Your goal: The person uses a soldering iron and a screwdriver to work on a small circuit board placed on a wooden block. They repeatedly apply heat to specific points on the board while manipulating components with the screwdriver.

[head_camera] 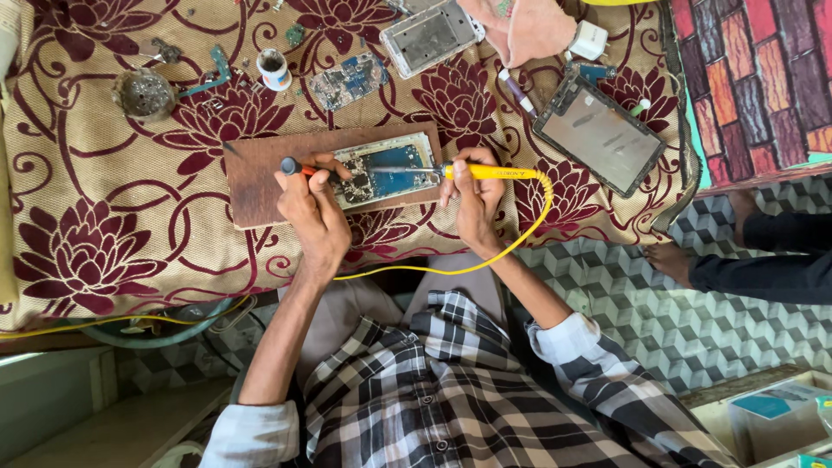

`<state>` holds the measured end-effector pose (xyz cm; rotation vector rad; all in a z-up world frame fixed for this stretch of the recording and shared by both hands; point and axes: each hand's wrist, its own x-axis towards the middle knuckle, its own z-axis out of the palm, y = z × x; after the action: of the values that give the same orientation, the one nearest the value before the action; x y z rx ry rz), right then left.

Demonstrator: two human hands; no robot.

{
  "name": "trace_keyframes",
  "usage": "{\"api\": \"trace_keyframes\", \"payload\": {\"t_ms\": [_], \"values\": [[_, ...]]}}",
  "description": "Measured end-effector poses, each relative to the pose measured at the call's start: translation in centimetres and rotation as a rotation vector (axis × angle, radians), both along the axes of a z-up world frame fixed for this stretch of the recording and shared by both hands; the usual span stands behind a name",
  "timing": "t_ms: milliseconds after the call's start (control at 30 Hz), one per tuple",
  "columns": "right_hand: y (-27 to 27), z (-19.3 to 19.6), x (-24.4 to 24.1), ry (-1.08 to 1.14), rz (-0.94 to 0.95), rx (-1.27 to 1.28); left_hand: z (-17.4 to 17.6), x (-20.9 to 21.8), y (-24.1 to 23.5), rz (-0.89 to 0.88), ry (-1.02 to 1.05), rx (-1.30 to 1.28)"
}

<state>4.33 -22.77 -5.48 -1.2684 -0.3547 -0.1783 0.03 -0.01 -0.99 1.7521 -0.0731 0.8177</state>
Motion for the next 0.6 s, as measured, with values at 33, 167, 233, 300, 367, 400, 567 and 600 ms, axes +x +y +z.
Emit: {"api": "trace_keyframes", "payload": {"t_ms": [33,167,233,300,367,400,567,600], "values": [[0.0,0.0,0.0,-0.007,-0.002,-0.012,0.2,-0.1,0.0,0.010,0.016,0.009],[0.0,0.3,-0.3,0.009,-0.005,-0.039,0.9,-0.6,0.1,0.052,-0.027,0.131],[0.2,0.8,-0.1,-0.014,-0.019,-0.086,1.0,-0.6,0.1,0.060,-0.046,0.171],[0.2,1.4,0.0,-0.084,-0.050,-0.183,1.0,-0.5,0.1,0.053,-0.003,0.140],[0.5,2.3,-0.2,-0.107,-0.083,-0.230,0.9,-0.5,0.1,0.063,-0.008,0.156],[0.7,2.9,-0.2,-0.121,-0.100,-0.254,1.0,-0.5,0.1,0.068,-0.013,0.165],[1.7,5.9,-0.2,-0.201,-0.152,-0.484,1.1,-0.6,0.3,0.036,-0.027,0.163],[2.0,6.4,-0.1,-0.232,-0.154,-0.514,1.2,-0.7,0.3,0.024,-0.031,0.159]]}}
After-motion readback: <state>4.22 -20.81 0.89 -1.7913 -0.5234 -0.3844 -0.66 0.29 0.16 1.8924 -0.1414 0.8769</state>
